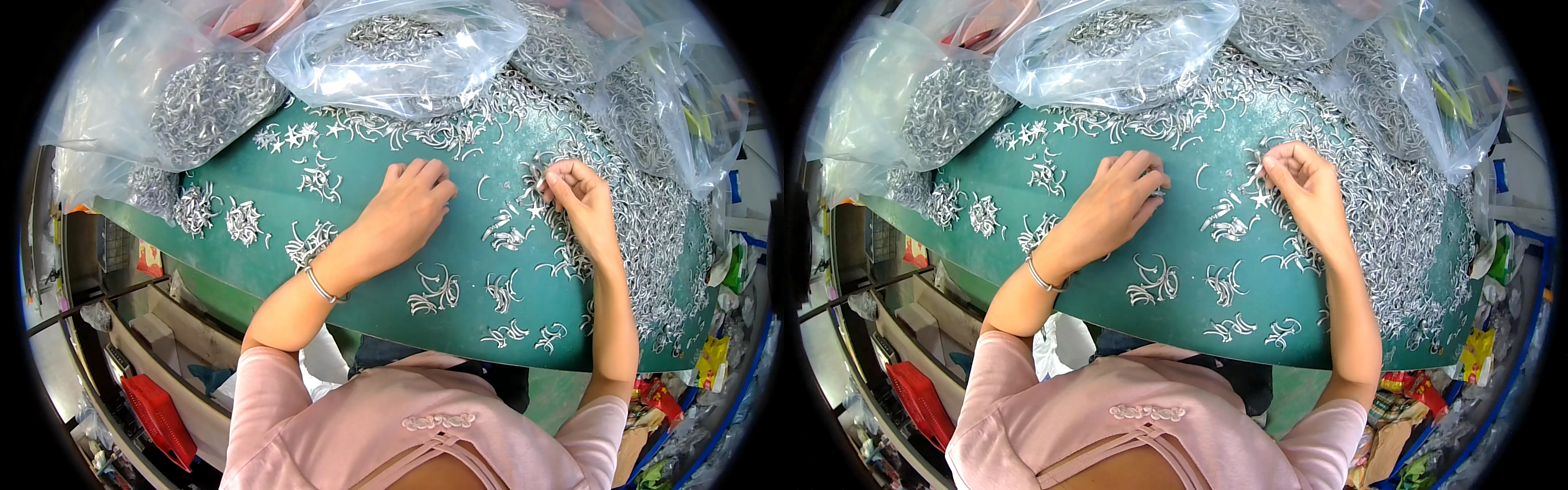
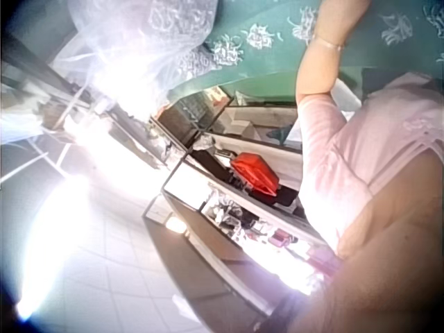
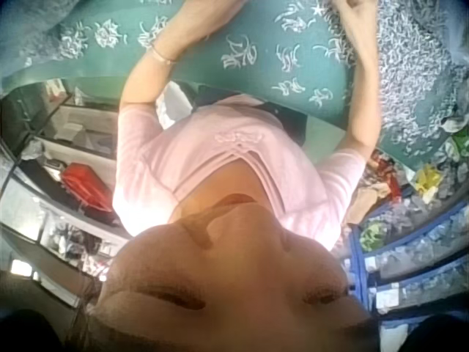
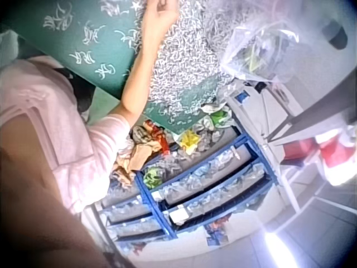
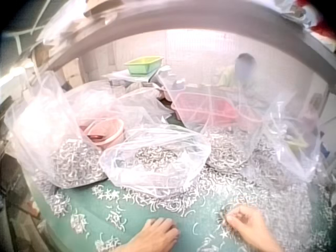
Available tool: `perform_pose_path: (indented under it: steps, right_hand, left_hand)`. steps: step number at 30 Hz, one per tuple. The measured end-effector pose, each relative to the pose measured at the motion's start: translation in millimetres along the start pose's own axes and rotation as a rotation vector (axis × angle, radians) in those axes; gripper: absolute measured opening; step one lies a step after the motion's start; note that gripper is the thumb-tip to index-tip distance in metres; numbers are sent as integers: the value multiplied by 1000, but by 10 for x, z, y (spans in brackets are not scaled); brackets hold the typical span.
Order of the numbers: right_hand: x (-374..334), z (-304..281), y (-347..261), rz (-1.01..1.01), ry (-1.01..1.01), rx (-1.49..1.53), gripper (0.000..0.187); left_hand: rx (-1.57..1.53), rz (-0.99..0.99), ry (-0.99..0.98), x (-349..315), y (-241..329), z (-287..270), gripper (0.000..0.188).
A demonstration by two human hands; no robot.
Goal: The person sorts small silver metal hardware pieces on a green workbench. They pick up individual items from a large pile, inspect them, and place them into small organized clusters. The person occasionally transfers sorted items into a clear plastic bag.
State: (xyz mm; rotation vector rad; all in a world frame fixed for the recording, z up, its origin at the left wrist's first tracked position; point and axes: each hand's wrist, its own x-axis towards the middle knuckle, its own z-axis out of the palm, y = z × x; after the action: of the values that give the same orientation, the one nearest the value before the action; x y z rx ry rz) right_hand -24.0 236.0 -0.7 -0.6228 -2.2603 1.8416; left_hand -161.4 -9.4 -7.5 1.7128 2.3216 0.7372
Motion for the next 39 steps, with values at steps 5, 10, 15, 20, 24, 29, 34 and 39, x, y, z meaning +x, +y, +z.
perform_pose_path:
  steps: [5,10,15,20,24,29,34,39]
  right_hand:
    - [-113,-3,-11,96,-80,-20,13]
    - [-231,120,-25,11,-44,-323,9]
    - [-234,201,-45,-56,2,-382,9]
    - [-130,390,-208,-223,-75,-422,9]
    - [47,716,-258,-311,-139,-564,12]
    - [218,934,-204,-313,-254,-783,15]
    - [363,637,-233,-299,-23,-676,14]
    - [649,395,35,-611,186,-875,32]
  left_hand:
    - [5,-1,-7,4,-1,9,22]
    - [4,0,-7,5,-4,12,22]
    - [-11,-2,-8,-2,4,-26,24]
    - [-118,-107,118,35,-47,-96,26]
    - [-137,-138,168,52,-97,-132,29]
    - [-172,-139,99,50,-89,-103,30]
    - [-117,3,42,-11,-58,-51,27]
    - [-101,48,-55,14,12,-32,24]
